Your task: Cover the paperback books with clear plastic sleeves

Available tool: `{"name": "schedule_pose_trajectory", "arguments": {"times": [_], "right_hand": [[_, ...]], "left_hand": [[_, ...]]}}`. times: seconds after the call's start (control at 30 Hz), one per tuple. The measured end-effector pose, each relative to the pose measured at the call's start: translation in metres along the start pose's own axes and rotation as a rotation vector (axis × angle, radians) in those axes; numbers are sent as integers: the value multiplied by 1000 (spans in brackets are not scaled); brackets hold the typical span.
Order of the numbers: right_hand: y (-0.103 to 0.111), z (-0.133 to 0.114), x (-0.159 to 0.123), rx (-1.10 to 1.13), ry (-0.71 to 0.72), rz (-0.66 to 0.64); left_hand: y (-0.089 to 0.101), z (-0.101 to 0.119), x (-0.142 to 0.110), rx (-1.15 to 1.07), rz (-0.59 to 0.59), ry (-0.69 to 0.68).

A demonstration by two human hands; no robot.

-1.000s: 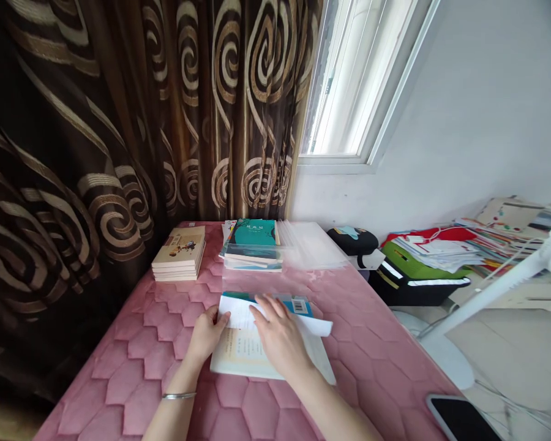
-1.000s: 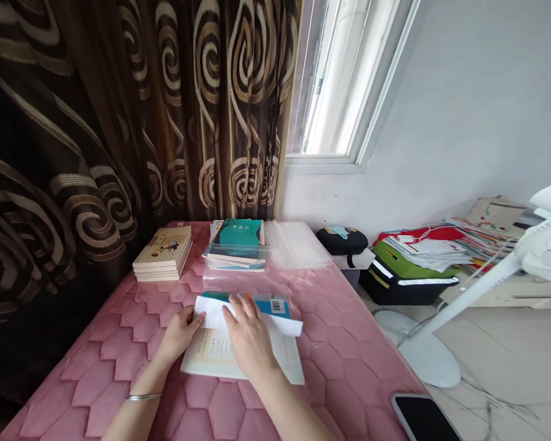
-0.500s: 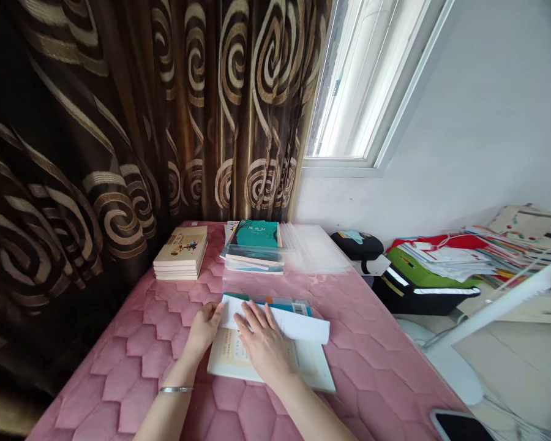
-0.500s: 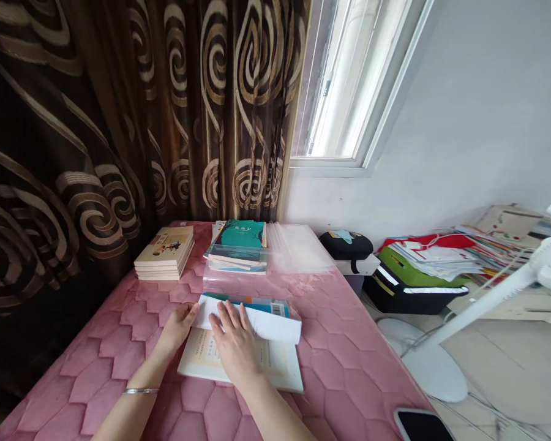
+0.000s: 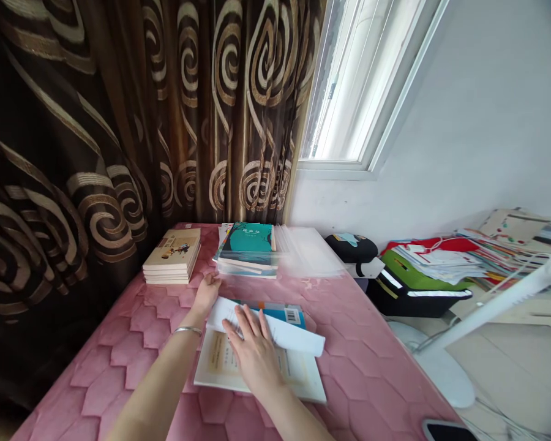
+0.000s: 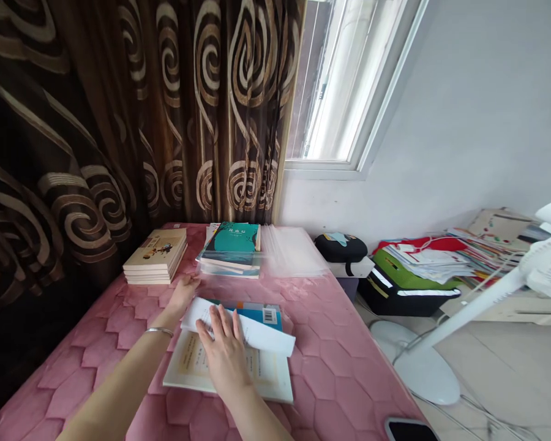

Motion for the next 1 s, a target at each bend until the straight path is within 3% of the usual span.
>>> {"name": "schedule_pose_trajectory", "arguments": {"times": [0.2,0.37,0.8,1.0], "right_hand": [[0,0,1,31,-20,-81],[-3,1,1,19,-20,-108],[-1,9,17,4,5,-212],[-4,14,19,51,35,-242]], "left_hand": [[10,-9,-42,-90,-75,68],[17,-7,-62,-124,-81,83],[20,-13,-67,-272,-57,163],[13,-10,-69,-310,-191,89]]}}
Point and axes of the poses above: each hand's wrist, its own x-axis towards the middle knuckle, its own y-axis out of the back of the hand, z = x × y, the point moved 2 cm from there along x, towards the middle knuckle, and after that the axes turned 8 degrees about x, right-handed, at the moved point
